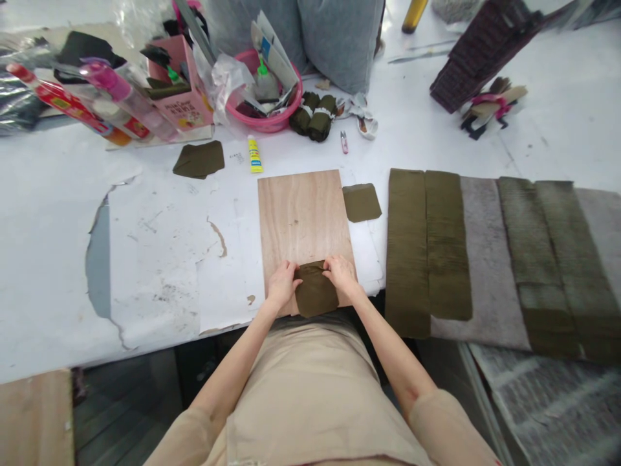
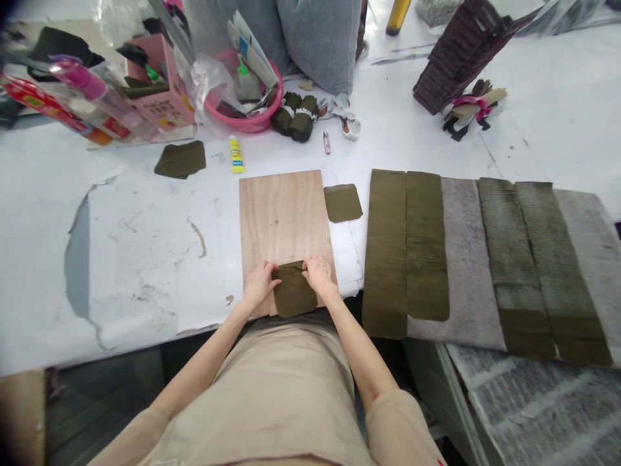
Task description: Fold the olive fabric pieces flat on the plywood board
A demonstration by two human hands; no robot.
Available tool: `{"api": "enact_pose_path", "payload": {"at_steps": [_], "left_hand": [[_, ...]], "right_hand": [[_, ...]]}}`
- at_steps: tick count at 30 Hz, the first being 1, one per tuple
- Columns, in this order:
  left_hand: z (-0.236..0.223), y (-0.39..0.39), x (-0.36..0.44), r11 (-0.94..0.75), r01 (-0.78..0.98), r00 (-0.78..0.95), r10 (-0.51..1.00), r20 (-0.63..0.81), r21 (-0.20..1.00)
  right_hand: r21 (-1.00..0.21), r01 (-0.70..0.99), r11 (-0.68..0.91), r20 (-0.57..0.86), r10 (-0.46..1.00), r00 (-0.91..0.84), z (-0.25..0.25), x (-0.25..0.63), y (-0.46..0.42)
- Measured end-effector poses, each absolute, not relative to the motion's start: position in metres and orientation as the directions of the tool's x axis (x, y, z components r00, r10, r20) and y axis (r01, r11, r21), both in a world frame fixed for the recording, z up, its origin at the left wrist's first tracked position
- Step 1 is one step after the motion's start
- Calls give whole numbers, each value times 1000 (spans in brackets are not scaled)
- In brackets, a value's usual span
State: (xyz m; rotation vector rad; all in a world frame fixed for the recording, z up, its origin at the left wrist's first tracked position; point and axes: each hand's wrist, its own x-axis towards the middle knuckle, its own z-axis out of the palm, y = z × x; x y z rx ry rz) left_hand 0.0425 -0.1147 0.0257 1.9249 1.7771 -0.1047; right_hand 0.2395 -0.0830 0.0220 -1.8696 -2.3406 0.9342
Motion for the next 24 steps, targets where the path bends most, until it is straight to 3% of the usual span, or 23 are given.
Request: {"api": "enact_pose_path", "payload": {"at_steps": [6, 12, 16, 19, 24], "left_hand": [[26, -115, 43, -73, 935, 203, 912, -356, 347], [23, -110, 39, -59, 916, 230, 888, -397, 397], [21, -109, 35, -66, 909, 240, 890, -387, 412], [19, -113, 34, -18, 910, 195, 901, -388, 415], [17, -118, 34, 150, 896, 46, 904, -425, 417]], "right_hand": [[-558, 824, 99, -314, 894, -321, 27, 243, -101], [-621, 779, -84, -363, 912, -191, 16, 241, -112], [-527, 821, -219, -440, 897, -43, 12, 240, -111], [-451, 864, -224, -470, 883, -16, 12, 238, -110], [-424, 874, -239, -477, 879, 9, 12, 234, -110]]}}
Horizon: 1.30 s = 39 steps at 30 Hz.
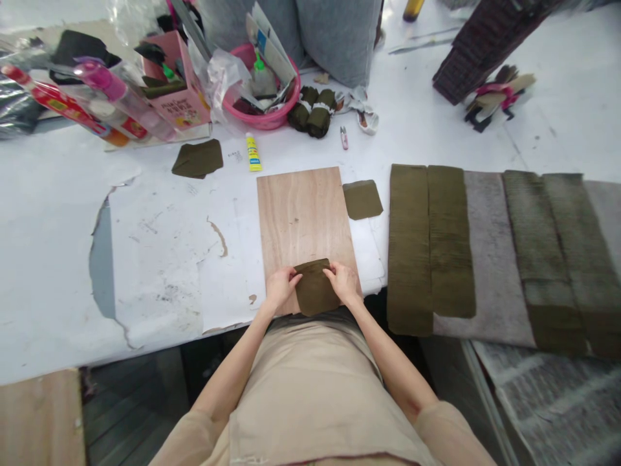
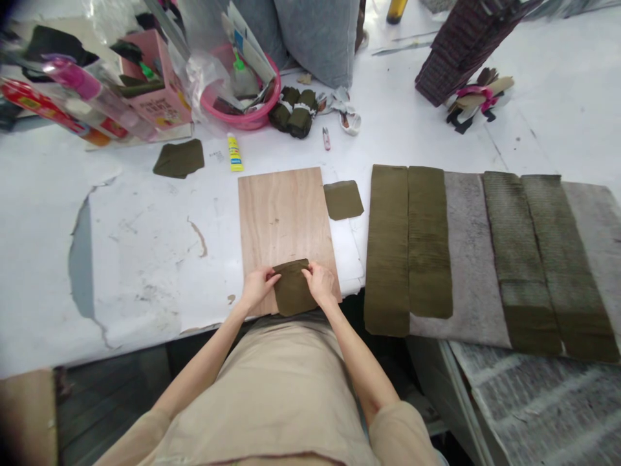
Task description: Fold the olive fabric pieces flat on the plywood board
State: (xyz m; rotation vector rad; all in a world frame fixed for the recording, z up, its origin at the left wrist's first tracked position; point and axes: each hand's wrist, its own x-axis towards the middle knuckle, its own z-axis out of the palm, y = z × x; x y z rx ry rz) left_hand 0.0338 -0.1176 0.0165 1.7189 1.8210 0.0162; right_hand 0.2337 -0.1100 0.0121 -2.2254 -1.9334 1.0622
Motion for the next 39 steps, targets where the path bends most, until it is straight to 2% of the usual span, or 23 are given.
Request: {"api": "enact_pose_path", "payload": {"at_steps": [10, 27, 39], "left_hand": [[10, -114, 36, 239, 874, -45, 906, -420, 422], [8, -115, 37, 244, 881, -51, 901, -431, 406], [10, -117, 39, 211, 894, -44, 920, -390, 396]], "right_hand": [[-388, 888, -248, -484, 874, 33, 13, 230, -109], [-347, 902, -257, -508, 860, 50, 15, 228, -107], [-330, 903, -275, -507, 859, 77, 14, 225, -106]]}}
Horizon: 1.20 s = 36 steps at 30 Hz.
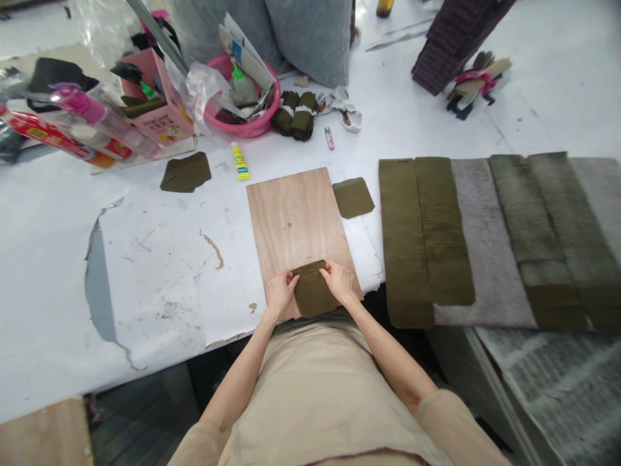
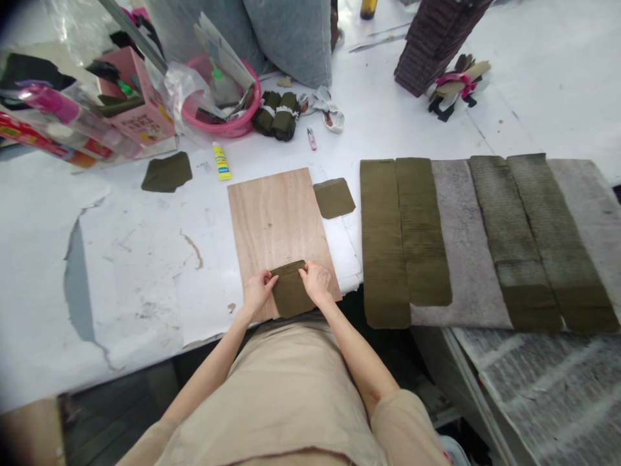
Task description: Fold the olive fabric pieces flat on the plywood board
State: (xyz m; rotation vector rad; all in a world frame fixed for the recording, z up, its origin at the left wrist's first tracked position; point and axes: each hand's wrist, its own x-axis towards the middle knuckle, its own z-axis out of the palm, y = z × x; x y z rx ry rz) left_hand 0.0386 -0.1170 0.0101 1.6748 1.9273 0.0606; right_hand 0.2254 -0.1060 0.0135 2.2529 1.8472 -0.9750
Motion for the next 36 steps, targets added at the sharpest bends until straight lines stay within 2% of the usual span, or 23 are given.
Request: {"api": "enact_pose_path", "payload": {"at_steps": [7, 13, 21, 27, 30, 32, 36], "left_hand": [[8, -120, 39, 196, 896, -37, 927, -373, 398], [10, -118, 42, 57, 925, 26, 977, -211, 376], [15, -109, 43, 0, 947, 96, 955, -282, 322], [24, -99, 43, -185, 921, 285, 919, -272, 342], [25, -91, 39, -266, 883, 384, 883, -269, 387], [24, -88, 35, -265, 847, 428, 855, -294, 462], [17, -91, 28, -51, 707, 419, 834, -359, 705]], "right_hand": [[-309, 910, -278, -500, 861, 94, 14, 221, -108], [-322, 933, -160, -340, 939, 44, 22, 220, -102], [-524, 838, -152, -415, 905, -95, 20, 230, -82], [-766, 606, -216, -383, 910, -160, 7, 235, -96], [-854, 433, -288, -384, 911, -152, 1, 232, -105], [-880, 332, -341, -392, 914, -100, -1, 229, -110], [-885, 198, -421, -430, 903, -3, 2, 230, -125]]}}
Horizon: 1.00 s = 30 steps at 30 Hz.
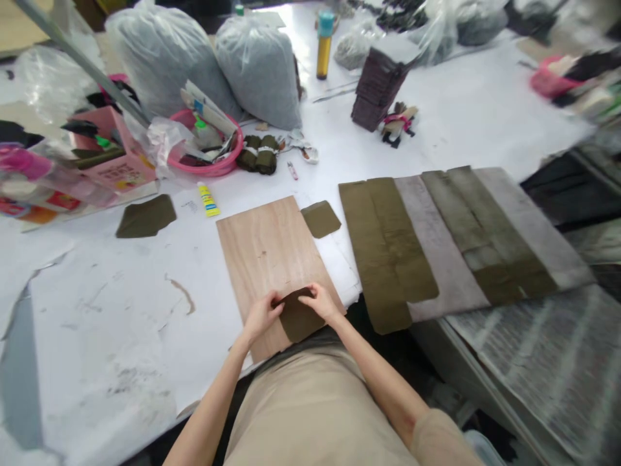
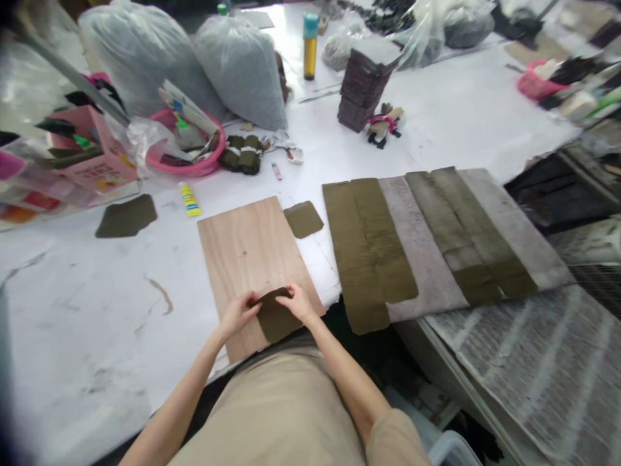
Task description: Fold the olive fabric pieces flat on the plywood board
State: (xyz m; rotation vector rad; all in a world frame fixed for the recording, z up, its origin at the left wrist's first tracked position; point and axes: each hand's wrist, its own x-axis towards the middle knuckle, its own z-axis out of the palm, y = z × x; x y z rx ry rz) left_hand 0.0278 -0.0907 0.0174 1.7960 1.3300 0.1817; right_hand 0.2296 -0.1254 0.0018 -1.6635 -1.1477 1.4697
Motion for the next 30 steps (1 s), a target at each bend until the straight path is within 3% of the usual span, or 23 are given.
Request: {"api": "enact_pose_path", "payload": {"at_steps": [2, 6, 11, 16, 22, 30], "left_hand": [[13, -93, 29, 31, 581, 415, 848, -329, 813], [11, -91, 47, 161, 448, 417, 833, -364, 880], [31, -91, 100, 300, 344, 447, 781, -436, 890], [43, -106, 176, 444, 225, 443, 746, -497, 867], [40, -134, 289, 441, 203, 378, 788, -485, 874], [24, -145, 393, 268, 403, 234, 894, -382, 875]], "right_hand": [[-873, 173, -455, -453, 890, 55, 5, 233, -137], [-849, 136, -510, -477, 851, 219, 10, 246, -161], [-866, -55, -496, -483, 805, 344, 29, 285, -188], [-894, 29, -447, -398, 822, 408, 51, 360, -208], [-882, 102, -461, -377, 817, 436, 48, 474, -236], [-807, 319, -497, -335, 830, 446, 34, 573, -245]]}}
